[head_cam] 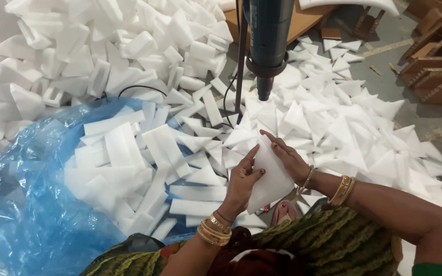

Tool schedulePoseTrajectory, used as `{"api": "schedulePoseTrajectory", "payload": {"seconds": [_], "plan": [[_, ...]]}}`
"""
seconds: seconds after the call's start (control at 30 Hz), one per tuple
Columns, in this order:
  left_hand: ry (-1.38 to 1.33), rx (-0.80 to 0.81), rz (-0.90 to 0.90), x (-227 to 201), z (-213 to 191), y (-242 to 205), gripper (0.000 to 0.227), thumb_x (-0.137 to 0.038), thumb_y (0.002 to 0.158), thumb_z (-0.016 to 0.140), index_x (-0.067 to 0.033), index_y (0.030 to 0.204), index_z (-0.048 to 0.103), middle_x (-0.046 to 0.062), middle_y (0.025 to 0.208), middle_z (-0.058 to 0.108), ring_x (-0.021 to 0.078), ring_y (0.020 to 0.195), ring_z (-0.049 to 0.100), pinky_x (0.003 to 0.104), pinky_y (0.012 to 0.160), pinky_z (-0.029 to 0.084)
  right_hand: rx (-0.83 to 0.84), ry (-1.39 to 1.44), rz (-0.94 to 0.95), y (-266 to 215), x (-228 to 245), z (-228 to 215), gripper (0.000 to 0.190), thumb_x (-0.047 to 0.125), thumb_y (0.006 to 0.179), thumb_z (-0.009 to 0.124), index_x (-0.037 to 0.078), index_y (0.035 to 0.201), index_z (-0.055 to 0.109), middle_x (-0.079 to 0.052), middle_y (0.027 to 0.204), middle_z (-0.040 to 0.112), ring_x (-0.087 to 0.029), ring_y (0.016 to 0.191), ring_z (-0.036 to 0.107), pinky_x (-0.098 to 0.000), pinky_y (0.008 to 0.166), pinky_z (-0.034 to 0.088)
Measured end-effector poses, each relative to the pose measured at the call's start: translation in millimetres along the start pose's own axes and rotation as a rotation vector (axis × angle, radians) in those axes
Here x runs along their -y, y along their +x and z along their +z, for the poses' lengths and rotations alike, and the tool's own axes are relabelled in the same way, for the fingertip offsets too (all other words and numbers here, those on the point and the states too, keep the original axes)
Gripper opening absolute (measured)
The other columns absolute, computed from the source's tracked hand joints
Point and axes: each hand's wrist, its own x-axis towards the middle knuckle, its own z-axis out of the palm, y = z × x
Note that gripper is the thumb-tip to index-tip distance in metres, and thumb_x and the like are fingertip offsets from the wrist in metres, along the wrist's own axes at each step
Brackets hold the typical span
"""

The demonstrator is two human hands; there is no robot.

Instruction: The person sits on the floor surrounded by piles of white foam pieces and uses a heat gun to process individual pieces. They pick up a foam piece, hold it under the heat gun nozzle, and then place it back into the pile, repeating this cycle continuously.

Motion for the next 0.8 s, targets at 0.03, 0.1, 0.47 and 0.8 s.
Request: {"api": "schedulePoseTrajectory", "payload": {"seconds": [0.03,0.1,0.47,0.8], "plan": [[-0.017,0.015,0.017,-3,4,-6,0.070,0.012,0.092,0.058,-0.0119,0.156,0.045,0.008,0.133,0.064,0.0119,0.107,0.064,0.027,0.094,0.055,0.001,-0.065,-0.049,-7,4,3,0.052,0.025,0.108,0.036,0.020,0.159,0.038,-0.009,0.137,0.054,-0.017,0.116,0.057,-0.0326,0.101,0.049],[-0.048,0.043,0.048,-11,8,-16,0.070,0.013,0.091,0.058,-0.0108,0.156,0.045,0.008,0.135,0.064,0.0116,0.110,0.063,0.027,0.096,0.054,0.004,-0.189,-0.147,-18,12,10,0.051,0.024,0.109,0.036,0.019,0.160,0.039,-0.008,0.143,0.047,-0.016,0.124,0.051,-0.0311,0.107,0.044],[0.072,0.151,0.078,-20,10,-47,0.071,0.011,0.095,0.058,-0.0123,0.160,0.040,0.006,0.137,0.063,0.0104,0.117,0.059,0.026,0.101,0.049,-0.054,-0.443,-0.326,-55,12,28,0.051,0.022,0.110,0.035,0.018,0.161,0.036,-0.010,0.135,0.048,-0.019,0.122,0.049,-0.0323,0.111,0.039],[0.134,0.221,0.067,-29,-2,-44,0.079,0.010,0.093,0.060,-0.0136,0.164,0.033,0.008,0.140,0.061,0.0111,0.122,0.057,0.026,0.105,0.046,-0.021,-0.523,-0.341,-48,7,29,0.052,0.024,0.108,0.036,0.019,0.160,0.036,-0.011,0.146,0.044,-0.023,0.134,0.045,-0.0347,0.115,0.036]]}}
